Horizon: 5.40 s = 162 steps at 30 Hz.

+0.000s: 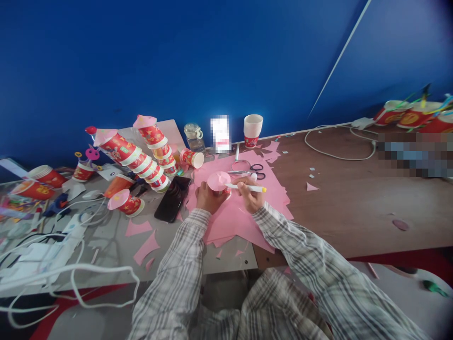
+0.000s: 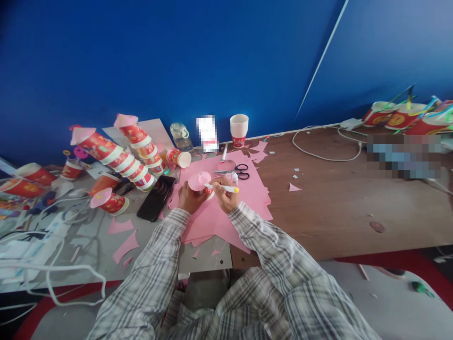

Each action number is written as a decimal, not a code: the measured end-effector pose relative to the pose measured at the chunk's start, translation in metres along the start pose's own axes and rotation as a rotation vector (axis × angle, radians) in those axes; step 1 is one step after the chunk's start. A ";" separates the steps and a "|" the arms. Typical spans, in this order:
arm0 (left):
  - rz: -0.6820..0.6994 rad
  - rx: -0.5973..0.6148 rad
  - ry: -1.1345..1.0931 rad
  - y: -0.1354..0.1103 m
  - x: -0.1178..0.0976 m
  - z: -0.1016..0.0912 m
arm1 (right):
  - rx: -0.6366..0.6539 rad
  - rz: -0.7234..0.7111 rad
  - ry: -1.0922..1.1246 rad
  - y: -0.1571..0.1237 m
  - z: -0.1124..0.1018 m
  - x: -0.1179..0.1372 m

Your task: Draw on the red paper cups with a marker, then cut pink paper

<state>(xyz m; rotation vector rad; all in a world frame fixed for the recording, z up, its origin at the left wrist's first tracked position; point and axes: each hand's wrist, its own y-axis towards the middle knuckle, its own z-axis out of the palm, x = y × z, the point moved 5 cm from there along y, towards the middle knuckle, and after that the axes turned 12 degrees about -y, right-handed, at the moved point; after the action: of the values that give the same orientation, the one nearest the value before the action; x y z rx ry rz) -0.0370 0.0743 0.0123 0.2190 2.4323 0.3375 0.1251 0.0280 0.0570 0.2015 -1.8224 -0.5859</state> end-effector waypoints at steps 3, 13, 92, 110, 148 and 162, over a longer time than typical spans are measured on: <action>-0.009 -0.002 0.001 0.000 0.000 0.000 | 0.006 0.004 0.028 0.001 0.001 -0.002; -0.008 -0.001 0.005 0.001 0.001 0.001 | 0.128 -0.050 -0.022 0.000 0.010 0.001; 0.012 0.002 0.045 0.001 0.007 0.004 | 0.037 0.069 0.082 0.003 0.003 -0.004; -0.016 0.013 0.058 0.001 0.001 0.002 | 0.067 0.046 0.078 -0.001 0.003 0.002; 0.002 0.000 0.050 0.001 0.006 0.005 | 0.079 0.088 0.165 0.001 0.003 0.003; -0.001 -0.014 0.047 0.001 0.006 0.005 | 0.026 0.085 0.097 0.004 0.002 -0.001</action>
<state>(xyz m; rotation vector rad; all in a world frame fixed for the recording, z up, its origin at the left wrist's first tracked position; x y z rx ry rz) -0.0379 0.0777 0.0053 0.2055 2.4756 0.3634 0.1245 0.0324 0.0574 0.1662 -1.7364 -0.4850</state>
